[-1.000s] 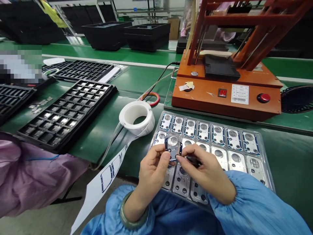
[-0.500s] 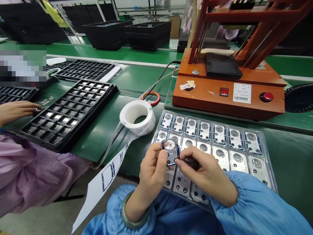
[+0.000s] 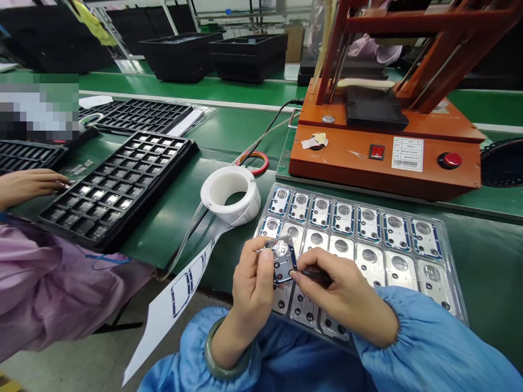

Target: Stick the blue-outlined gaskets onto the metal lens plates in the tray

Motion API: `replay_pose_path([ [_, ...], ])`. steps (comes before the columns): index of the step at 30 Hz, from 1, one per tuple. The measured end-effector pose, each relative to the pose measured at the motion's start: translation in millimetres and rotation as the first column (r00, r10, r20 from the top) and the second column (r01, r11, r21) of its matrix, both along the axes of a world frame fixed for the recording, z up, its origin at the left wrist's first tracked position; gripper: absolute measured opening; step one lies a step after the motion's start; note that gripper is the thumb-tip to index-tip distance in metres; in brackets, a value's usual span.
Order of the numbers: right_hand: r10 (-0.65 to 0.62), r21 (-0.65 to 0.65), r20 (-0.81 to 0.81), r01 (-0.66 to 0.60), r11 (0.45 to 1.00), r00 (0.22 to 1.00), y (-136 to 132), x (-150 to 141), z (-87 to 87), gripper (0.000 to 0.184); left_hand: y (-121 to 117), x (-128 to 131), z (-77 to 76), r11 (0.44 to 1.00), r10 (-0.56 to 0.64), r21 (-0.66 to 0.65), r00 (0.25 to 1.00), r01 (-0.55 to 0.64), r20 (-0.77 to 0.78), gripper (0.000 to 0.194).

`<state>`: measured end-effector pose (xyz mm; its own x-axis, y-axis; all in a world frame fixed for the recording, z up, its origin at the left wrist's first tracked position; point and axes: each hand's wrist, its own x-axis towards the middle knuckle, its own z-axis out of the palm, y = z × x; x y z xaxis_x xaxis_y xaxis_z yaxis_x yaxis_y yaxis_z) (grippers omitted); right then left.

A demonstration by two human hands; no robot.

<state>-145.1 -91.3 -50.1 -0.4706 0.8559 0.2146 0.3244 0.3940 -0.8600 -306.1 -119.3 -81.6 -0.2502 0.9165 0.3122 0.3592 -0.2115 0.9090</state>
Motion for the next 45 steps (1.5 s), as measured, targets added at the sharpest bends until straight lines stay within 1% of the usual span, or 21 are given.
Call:
replay_pose_path([
  [3,0.023,-0.007,-0.016,-0.023,1.000,1.000,0,0,-0.9,0.009,-1,1,-0.5,1.000,-0.018,0.012,0.998,0.017,0.053,0.019],
  [5,0.040,-0.012,-0.022,-0.040,0.999,0.999,0,1,-1.1,0.011,-1,1,-0.1,1.000,-0.010,0.011,0.999,0.009,0.047,0.019],
  [9,0.075,0.018,-0.010,-0.075,0.997,0.997,-2,2,0.4,0.010,1,2,1.9,1.000,0.026,0.012,0.999,-0.026,-0.023,0.018],
  [14,0.097,0.089,-0.003,-0.097,0.991,0.995,-3,2,2.1,0.005,1,2,6.3,1.000,0.022,0.021,0.991,-0.019,-0.129,0.018],
  [17,0.089,0.165,0.001,-0.088,0.982,0.996,-4,3,0.9,0.007,1,3,7.9,0.999,0.034,0.030,0.983,-0.029,-0.179,0.017],
  [19,0.072,0.245,0.011,-0.073,0.967,0.997,-4,2,-0.5,0.010,2,4,8.0,0.999,0.041,0.035,0.979,-0.035,-0.199,0.017],
  [24,0.008,0.448,0.043,-0.027,0.894,0.999,-7,-1,-3.7,0.013,4,4,7.0,0.997,0.060,0.065,0.974,-0.047,-0.220,0.018],
  [26,-0.004,0.494,0.045,-0.019,0.869,0.999,-8,-1,-4.2,0.010,5,4,6.8,0.997,0.066,0.054,0.975,-0.055,-0.210,0.018],
  [28,-0.028,0.506,0.019,0.014,0.863,0.999,-9,0,-3.9,0.011,4,4,6.9,0.999,0.051,0.029,0.979,-0.046,-0.196,0.018],
  [31,-0.145,0.448,-0.050,0.152,0.881,0.988,-10,1,-1.5,0.023,3,4,7.4,1.000,0.026,-0.009,0.985,-0.028,-0.169,0.019],
  [33,-0.190,0.370,-0.061,0.199,0.907,0.980,-9,1,0.8,0.018,3,4,7.9,0.999,0.020,-0.030,0.988,-0.025,-0.153,0.019],
  [35,-0.165,0.294,-0.036,0.168,0.941,0.986,-6,0,2.6,0.011,3,4,8.4,0.999,0.017,-0.038,0.990,-0.023,-0.142,0.020],
  [39,-0.065,0.174,0.031,0.059,0.983,0.997,-2,-2,2.0,0.008,4,4,8.7,0.999,0.012,-0.040,0.992,-0.018,-0.124,0.020],
  [42,-0.005,0.084,0.040,0.002,0.997,0.999,-1,-2,-0.4,0.007,5,4,8.4,0.998,0.009,-0.056,0.993,-0.016,-0.121,0.022],
  [45,0.004,0.041,0.025,-0.005,0.999,1.000,-1,-1,-1.4,0.010,6,4,8.7,0.997,0.008,-0.071,0.993,-0.017,-0.120,0.023],
])
